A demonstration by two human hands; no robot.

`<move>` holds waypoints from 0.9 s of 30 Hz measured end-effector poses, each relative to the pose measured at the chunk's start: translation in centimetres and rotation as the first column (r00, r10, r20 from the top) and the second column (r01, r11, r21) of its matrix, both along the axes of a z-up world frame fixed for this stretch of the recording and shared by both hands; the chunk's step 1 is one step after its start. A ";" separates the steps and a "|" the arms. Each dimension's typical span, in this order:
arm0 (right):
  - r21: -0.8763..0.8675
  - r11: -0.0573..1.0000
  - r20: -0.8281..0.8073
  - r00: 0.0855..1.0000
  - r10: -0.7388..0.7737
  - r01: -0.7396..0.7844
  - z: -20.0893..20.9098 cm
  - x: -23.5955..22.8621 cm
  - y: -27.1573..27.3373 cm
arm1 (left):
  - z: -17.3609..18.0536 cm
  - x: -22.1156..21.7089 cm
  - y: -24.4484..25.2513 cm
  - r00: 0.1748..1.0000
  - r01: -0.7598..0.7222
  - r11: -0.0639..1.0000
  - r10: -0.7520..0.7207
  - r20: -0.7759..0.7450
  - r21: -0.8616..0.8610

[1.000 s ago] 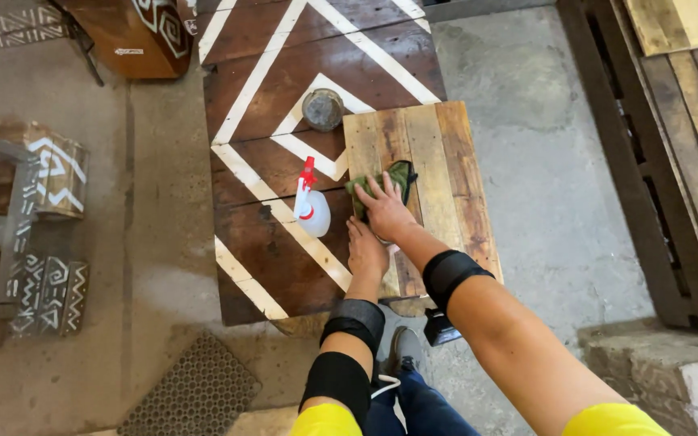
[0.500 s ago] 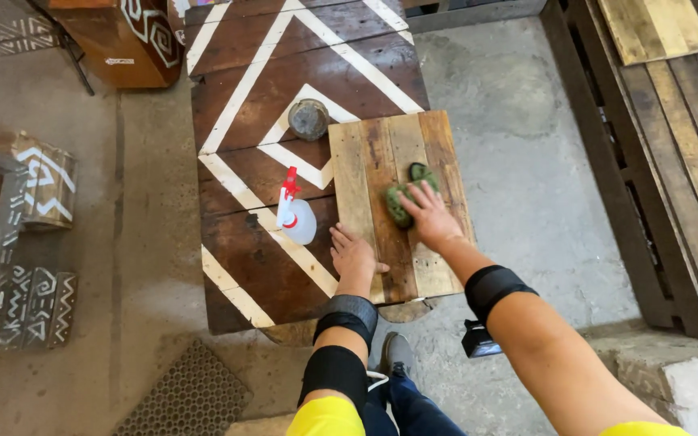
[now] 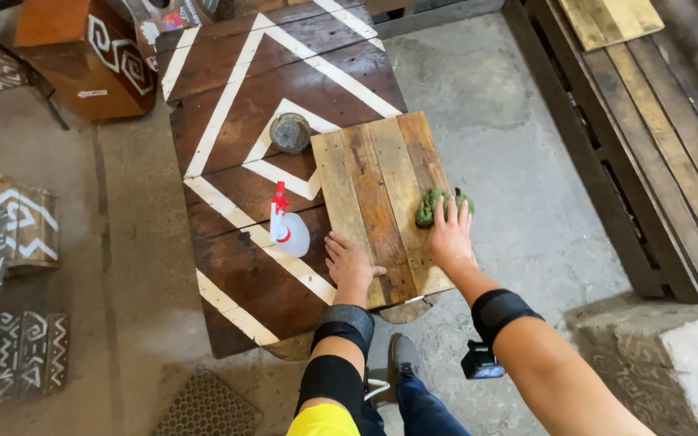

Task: The person cleans several wooden surfaces by spraying a liquid from a spray bottle and wiping with a cloth. They clean a small wooden board, a hexagonal table with white geometric patterns, and a round wooden stool, moving between locations in the room.

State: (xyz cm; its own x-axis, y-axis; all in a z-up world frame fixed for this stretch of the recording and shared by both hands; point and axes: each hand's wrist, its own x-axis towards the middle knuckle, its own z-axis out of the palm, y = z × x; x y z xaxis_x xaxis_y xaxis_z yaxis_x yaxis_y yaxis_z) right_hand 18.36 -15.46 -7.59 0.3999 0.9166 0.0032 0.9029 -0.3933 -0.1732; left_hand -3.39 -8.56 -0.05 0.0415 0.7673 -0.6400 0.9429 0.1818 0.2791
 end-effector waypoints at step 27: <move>0.230 0.765 -0.241 0.726 0.644 -0.602 3.2 -12.3 1.7 | -12.3 -5.7 -5.1 0.969 0.204 0.790 -0.245 -0.007 0.577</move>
State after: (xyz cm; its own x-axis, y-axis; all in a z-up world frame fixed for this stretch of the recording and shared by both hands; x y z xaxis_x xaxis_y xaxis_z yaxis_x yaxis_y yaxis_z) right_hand 6.10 -13.75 -4.36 -0.2600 0.9584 0.1174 0.8349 0.2842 -0.4714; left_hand -9.04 -13.61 -12.34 0.2840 0.9555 -0.0798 0.9133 -0.2442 0.3259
